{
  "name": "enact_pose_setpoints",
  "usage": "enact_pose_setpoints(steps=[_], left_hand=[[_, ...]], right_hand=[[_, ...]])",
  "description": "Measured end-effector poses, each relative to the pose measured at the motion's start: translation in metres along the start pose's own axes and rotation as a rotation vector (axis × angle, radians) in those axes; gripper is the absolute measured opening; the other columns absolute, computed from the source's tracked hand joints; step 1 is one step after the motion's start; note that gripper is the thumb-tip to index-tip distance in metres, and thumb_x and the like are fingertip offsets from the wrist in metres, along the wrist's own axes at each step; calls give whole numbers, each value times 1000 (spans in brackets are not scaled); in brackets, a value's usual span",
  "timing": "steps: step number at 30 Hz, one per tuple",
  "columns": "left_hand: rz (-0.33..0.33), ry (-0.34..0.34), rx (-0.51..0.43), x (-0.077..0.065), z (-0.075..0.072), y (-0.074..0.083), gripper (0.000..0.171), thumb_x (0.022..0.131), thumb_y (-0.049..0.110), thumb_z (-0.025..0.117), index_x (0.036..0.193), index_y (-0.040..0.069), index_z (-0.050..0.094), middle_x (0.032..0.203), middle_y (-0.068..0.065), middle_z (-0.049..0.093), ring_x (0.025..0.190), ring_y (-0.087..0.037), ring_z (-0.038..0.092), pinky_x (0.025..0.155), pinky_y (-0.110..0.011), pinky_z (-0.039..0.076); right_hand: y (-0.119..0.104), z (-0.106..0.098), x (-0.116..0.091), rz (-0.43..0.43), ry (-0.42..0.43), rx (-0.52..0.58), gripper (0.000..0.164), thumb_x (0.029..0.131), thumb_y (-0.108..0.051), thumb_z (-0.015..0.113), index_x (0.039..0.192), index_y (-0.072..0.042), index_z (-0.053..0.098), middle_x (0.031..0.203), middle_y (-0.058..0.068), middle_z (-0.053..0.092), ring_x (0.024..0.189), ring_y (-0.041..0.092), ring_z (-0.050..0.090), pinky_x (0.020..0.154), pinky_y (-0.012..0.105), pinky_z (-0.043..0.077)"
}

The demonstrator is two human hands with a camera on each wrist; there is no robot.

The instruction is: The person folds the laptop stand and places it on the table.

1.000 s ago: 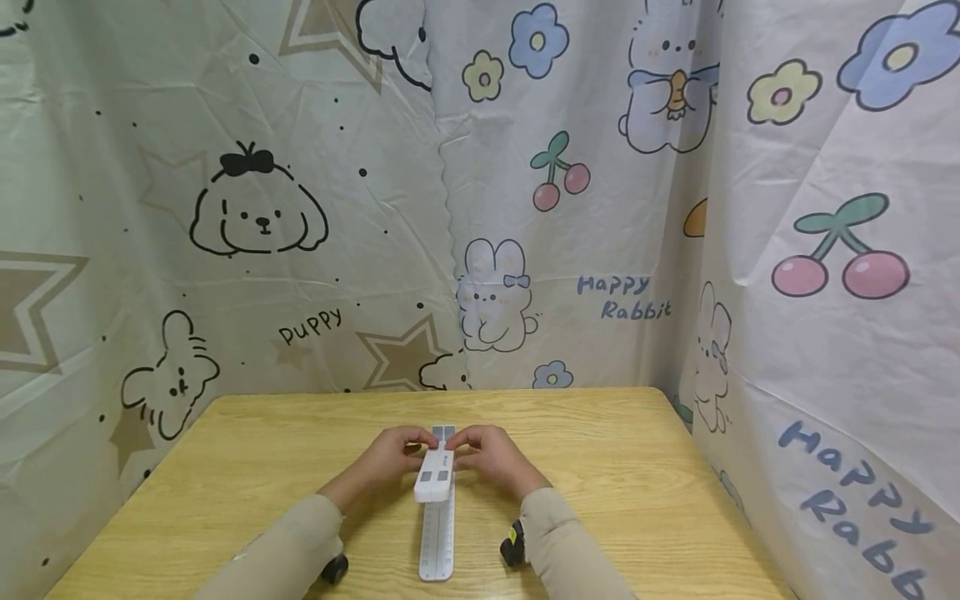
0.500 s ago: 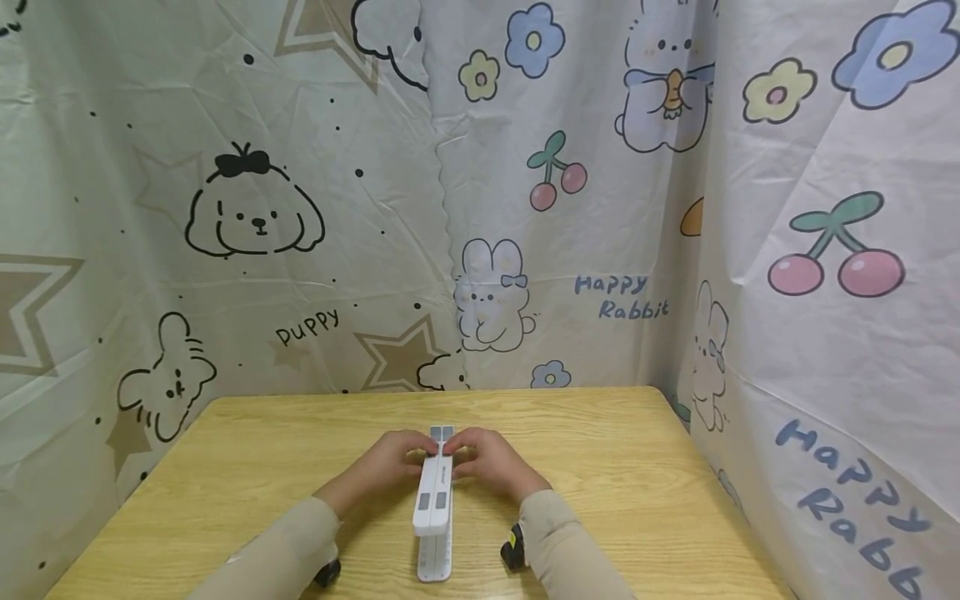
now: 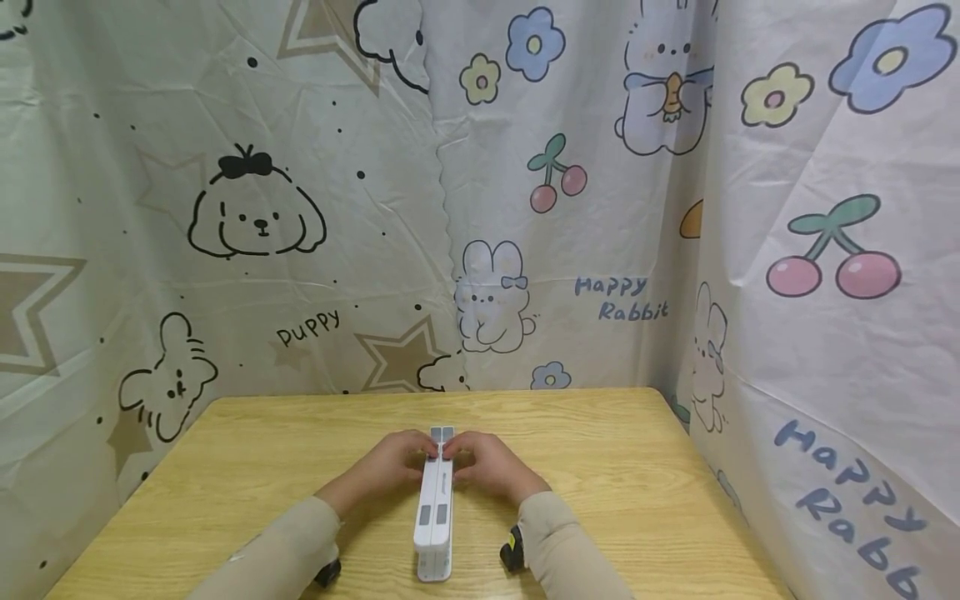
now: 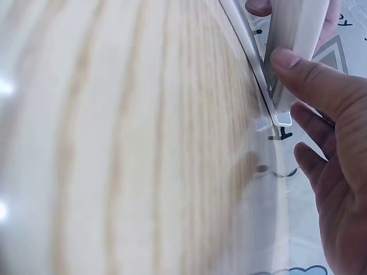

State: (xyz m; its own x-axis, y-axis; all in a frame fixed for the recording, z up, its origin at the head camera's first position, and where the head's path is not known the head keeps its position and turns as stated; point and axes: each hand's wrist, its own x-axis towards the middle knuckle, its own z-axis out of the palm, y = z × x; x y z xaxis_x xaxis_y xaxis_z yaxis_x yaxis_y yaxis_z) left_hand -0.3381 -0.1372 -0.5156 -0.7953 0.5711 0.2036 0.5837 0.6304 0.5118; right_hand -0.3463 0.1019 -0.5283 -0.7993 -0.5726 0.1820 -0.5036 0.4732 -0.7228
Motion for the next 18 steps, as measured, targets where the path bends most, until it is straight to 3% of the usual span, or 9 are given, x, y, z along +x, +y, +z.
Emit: enact_pose_setpoints(steps=[18], left_hand=[[-37,-85,-48,2,-1,-9,39,73,18,93,109,18,77,124,4,69,121,-18,61,112,-44,46]], right_hand=[[-4,-1,1,-29,-47,-153,38,80,-9,86,115,-19,75,133,-6,65,132,20,56,116,45,42]])
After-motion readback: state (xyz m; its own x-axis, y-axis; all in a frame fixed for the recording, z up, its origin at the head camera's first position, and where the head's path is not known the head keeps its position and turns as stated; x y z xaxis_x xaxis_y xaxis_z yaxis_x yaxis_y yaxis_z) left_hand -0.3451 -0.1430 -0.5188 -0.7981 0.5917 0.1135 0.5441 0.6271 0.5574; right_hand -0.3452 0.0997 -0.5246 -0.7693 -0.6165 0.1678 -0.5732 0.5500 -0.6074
